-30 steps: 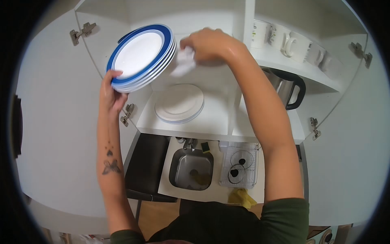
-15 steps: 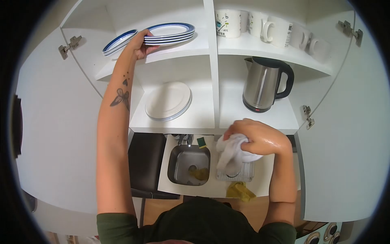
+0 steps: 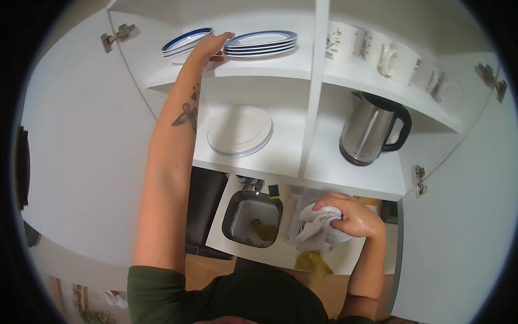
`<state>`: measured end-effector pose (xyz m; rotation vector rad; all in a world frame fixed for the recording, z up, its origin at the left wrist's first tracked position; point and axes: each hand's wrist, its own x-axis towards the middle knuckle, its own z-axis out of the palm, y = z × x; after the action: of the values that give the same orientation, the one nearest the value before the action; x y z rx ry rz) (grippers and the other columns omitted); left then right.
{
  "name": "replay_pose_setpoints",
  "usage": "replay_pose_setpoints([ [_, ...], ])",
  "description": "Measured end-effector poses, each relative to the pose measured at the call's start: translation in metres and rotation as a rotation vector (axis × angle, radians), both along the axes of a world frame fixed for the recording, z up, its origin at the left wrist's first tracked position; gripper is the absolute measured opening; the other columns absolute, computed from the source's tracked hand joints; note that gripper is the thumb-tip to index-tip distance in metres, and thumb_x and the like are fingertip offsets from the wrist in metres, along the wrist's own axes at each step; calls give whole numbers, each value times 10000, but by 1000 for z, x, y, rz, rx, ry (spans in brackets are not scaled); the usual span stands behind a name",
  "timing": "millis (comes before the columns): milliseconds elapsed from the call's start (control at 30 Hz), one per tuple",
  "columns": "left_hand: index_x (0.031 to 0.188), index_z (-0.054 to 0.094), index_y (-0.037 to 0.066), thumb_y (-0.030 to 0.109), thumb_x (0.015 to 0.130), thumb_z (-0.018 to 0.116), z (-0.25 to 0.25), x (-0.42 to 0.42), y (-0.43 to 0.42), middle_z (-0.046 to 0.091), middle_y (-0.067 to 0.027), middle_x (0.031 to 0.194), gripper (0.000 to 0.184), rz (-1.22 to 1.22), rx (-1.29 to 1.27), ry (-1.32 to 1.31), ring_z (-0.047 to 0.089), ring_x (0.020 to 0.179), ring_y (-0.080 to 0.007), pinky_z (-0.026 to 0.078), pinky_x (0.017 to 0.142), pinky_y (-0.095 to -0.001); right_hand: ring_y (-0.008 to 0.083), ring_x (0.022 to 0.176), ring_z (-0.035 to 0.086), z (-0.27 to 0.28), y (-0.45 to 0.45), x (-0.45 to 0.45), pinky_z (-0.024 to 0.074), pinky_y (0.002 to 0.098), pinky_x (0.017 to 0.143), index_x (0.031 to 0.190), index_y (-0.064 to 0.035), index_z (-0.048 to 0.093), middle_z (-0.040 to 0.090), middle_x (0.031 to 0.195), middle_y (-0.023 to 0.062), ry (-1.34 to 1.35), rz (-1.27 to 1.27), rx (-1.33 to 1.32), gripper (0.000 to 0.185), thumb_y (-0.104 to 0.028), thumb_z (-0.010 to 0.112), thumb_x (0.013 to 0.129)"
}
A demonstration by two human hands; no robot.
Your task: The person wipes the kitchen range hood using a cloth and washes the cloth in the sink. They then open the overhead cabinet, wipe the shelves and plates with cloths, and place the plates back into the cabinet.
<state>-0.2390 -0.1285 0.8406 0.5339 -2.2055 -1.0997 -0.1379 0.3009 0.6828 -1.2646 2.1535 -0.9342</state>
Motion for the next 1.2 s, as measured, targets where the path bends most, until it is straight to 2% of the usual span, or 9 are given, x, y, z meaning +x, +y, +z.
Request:
replay_pose_setpoints([
  [100, 783, 592, -35, 346, 746, 560, 10, 39, -38, 607, -114, 716, 384, -4, 57, 310, 580, 598, -174, 495, 497, -292, 223, 951, 539, -6, 2, -1, 426, 291, 796, 1045, -67, 572, 574, 1005, 78, 41, -14, -37, 490, 47, 536, 570],
  [167, 938, 596, 22, 337, 773, 562, 16, 68, -71, 567, -78, 797, 357, 144, 168, 550, 536, 644, -147, 472, 553, -276, 228, 959, 541, -4, 3, -4, 406, 302, 856, 1037, -52, 573, 574, 1004, 85, 10, -30, -60, 493, 53, 539, 557],
  [233, 984, 570, 22, 369, 774, 560, 17, 88, -94, 552, -74, 790, 406, 345, 99, 521, 526, 629, -148, 464, 541, -265, 240, 967, 542, 1, 1, -5, 405, 307, 867, 1024, -38, 577, 575, 996, 94, -84, -43, -75, 487, 60, 537, 549],
  [433, 1007, 526, 13, 450, 778, 550, 16, 76, -139, 533, -64, 787, 494, 288, 192, 30, 577, 646, -140, 452, 508, -243, 247, 974, 544, 4, -27, -10, 414, 300, 837, 1056, -81, 572, 582, 1013, 74, 18, 83, -104, 483, 49, 556, 591],
  [567, 1018, 489, -9, 323, 842, 481, 35, 64, -143, 592, -109, 806, 376, 201, 175, -301, 599, 553, -136, 434, 414, -183, 257, 996, 541, -6, -37, -10, 413, 309, 863, 1051, -72, 570, 583, 1029, 82, -19, 81, -102, 471, 70, 545, 603],
  [667, 1023, 511, -8, 187, 846, 431, 36, 58, -141, 620, -136, 825, 275, 183, 325, -243, 624, 528, -152, 449, 379, -159, 261, 1007, 541, -12, -35, -10, 415, 322, 874, 1056, -76, 572, 582, 1038, 82, -41, 54, -62, 477, 74, 550, 603],
  [967, 1032, 452, -65, 155, 863, 436, 40, 65, -118, 581, -183, 888, 278, 147, 320, -139, 649, 597, -218, 518, 430, -155, 266, 994, 538, -17, -50, -17, 420, 330, 855, 1057, -80, 575, 578, 1031, 84, -18, 104, -43, 486, 68, 565, 595],
  [1100, 1079, 431, -74, 265, 819, 544, 36, 67, -109, 577, -204, 929, 442, 24, 380, -68, 651, 616, -233, 565, 527, -204, 272, 990, 540, -11, -81, -19, 420, 333, 859, 1057, -79, 572, 578, 1035, 91, 15, 167, -109, 488, 68, 564, 592],
  [1200, 1178, 378, -56, 373, 791, 576, 36, 98, -87, 524, -218, 1112, 611, 161, 139, -22, 615, 882, -275, 552, 672, -298, 258, 993, 541, -1, -105, -14, 419, 326, 861, 1045, -62, 569, 576, 1046, 93, 36, 120, -237, 480, 70, 566, 583],
])
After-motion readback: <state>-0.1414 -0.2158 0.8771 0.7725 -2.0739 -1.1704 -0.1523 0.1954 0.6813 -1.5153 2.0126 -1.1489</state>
